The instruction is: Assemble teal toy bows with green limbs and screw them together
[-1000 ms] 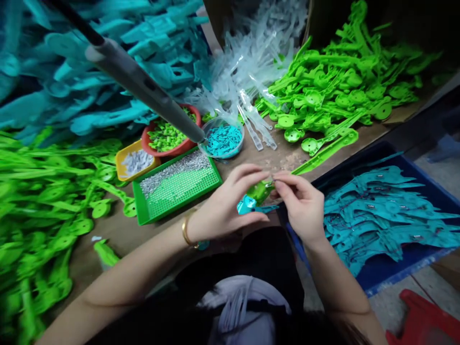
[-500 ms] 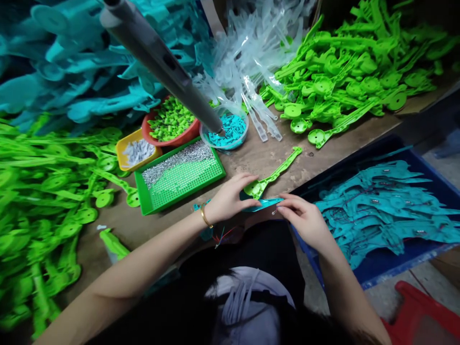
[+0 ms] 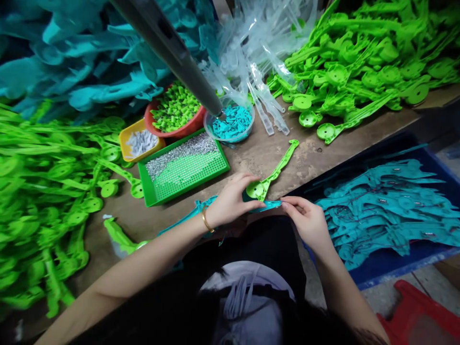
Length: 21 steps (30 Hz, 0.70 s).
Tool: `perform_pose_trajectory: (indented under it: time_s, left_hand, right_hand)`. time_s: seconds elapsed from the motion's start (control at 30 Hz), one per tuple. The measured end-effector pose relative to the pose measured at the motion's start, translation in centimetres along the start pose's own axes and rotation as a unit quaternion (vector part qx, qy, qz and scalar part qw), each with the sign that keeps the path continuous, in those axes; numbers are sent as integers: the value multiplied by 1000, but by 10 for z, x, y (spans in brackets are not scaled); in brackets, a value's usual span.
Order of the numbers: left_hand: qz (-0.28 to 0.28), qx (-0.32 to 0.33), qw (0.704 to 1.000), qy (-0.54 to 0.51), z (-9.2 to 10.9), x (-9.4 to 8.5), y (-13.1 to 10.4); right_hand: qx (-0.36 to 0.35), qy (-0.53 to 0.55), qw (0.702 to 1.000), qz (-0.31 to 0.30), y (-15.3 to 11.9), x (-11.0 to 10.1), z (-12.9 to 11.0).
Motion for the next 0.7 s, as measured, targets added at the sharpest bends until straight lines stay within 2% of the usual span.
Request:
perform_pose_trajectory:
  time_s: [0.2, 0.37, 0.43, 0.5, 0.57, 0.6, 0.67, 0.7]
  left_hand:
    - [-62, 32, 996, -52, 2, 5, -7]
    - [-39, 5, 999, 25, -15, 6, -7]
    - [-41, 4, 999, 31, -14, 4, -7]
    - [-20, 11, 1000, 12, -4, -4, -7]
    - [10, 28, 998, -55, 15, -13, -7]
    - [16, 37, 993, -112, 26, -14, -7]
    - [-4, 34, 962, -269, 48, -4, -6]
    - [-22, 17, 934, -355, 56, 5, -5]
  right_hand:
    - [6, 15, 1000, -11, -2, 5, 2]
    - [24, 33, 999, -22, -2, 10, 12]
    - [-9, -13, 999, -28, -6, 6, 5]
    - [-68, -105, 992, -24, -17, 0, -11]
    - [-99, -160, 981, -43, -32, -1, -27]
    - [-95, -152, 982, -65, -38, 1, -32]
    - [-74, -72, 987, -120, -48, 12, -43]
    - [-75, -26, 989, -126, -50, 17, -50]
Point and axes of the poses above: each hand's wrist, its own y-axis towards the middle knuckle, its own x-axis out of the palm, z = x × y, the point moved 10 cm from there along y, towards the middle knuckle, and after that the axes turned 10 degrees about x, right-handed, at the moved point
